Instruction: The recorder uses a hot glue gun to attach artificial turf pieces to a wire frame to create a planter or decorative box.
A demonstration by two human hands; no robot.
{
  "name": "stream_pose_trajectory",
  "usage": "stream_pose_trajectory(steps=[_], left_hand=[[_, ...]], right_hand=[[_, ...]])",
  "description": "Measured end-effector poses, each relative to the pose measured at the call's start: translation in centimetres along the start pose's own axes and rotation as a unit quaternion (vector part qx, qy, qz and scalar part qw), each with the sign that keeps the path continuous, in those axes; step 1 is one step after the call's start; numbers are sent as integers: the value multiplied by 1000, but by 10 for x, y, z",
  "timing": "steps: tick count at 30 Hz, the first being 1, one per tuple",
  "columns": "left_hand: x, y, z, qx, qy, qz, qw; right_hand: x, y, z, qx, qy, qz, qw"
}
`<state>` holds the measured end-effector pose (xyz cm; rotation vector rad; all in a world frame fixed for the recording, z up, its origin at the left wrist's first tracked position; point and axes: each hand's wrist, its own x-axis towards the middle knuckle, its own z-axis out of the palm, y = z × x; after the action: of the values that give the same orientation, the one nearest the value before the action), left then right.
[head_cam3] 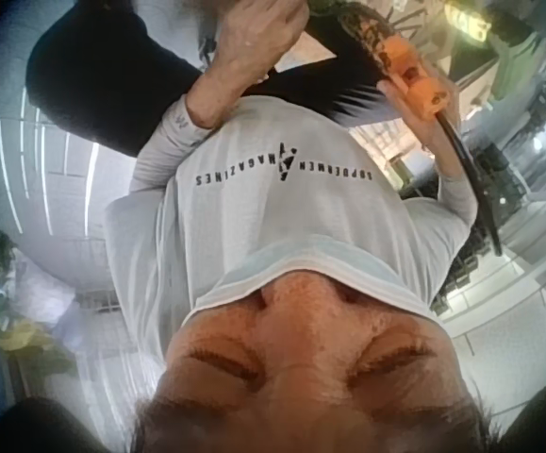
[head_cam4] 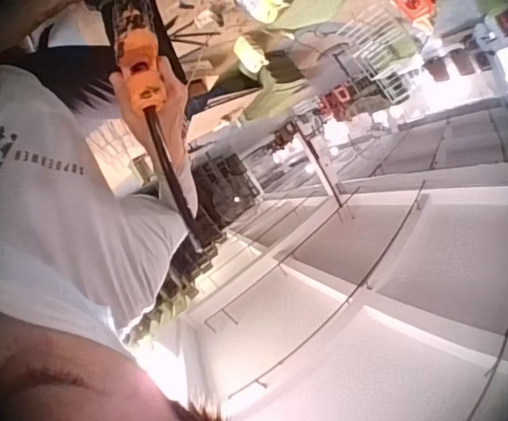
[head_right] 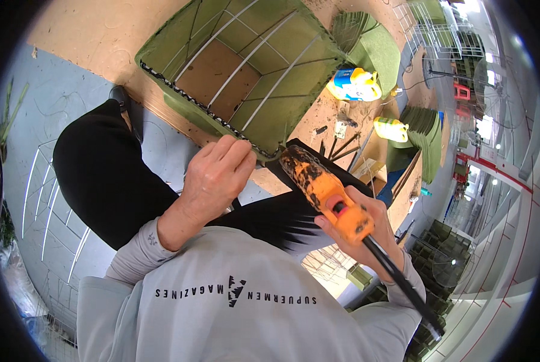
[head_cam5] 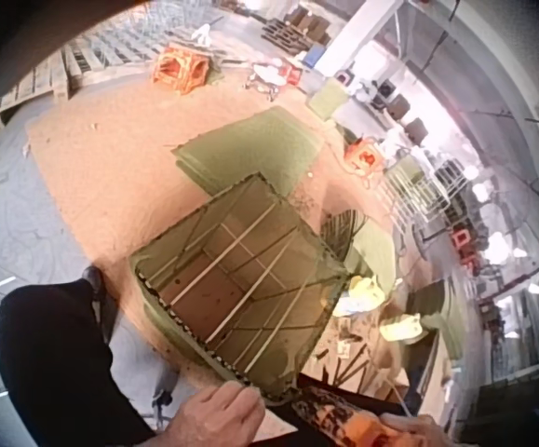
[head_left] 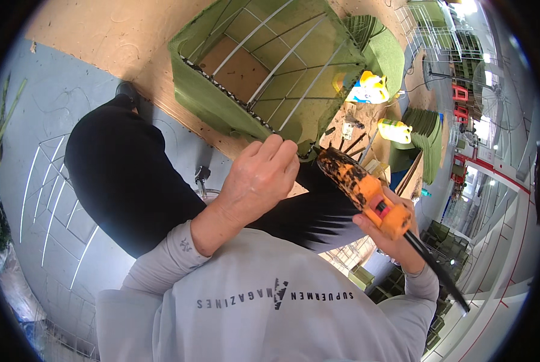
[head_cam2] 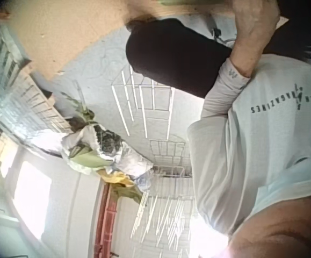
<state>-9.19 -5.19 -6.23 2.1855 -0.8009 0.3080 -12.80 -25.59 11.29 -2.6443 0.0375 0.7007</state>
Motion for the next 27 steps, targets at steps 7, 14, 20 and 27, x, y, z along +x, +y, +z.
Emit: stream_pose_trajectory(steps=[7,14,20,27], left_hand=[[-1,-1,1,23,5,16,1000],[-3,-3,-3,23,9,31,999],[2,-2,-7,20,22,41,999],[-2,-5,-2,50,34,65,996]], right_hand=[[-3,10,1,-48,24,-11,998],[-7,31,7,-33,-28,105,993],[-5,41,3,279,2,92,956],[-5,138,-25,596,190,-34,779]])
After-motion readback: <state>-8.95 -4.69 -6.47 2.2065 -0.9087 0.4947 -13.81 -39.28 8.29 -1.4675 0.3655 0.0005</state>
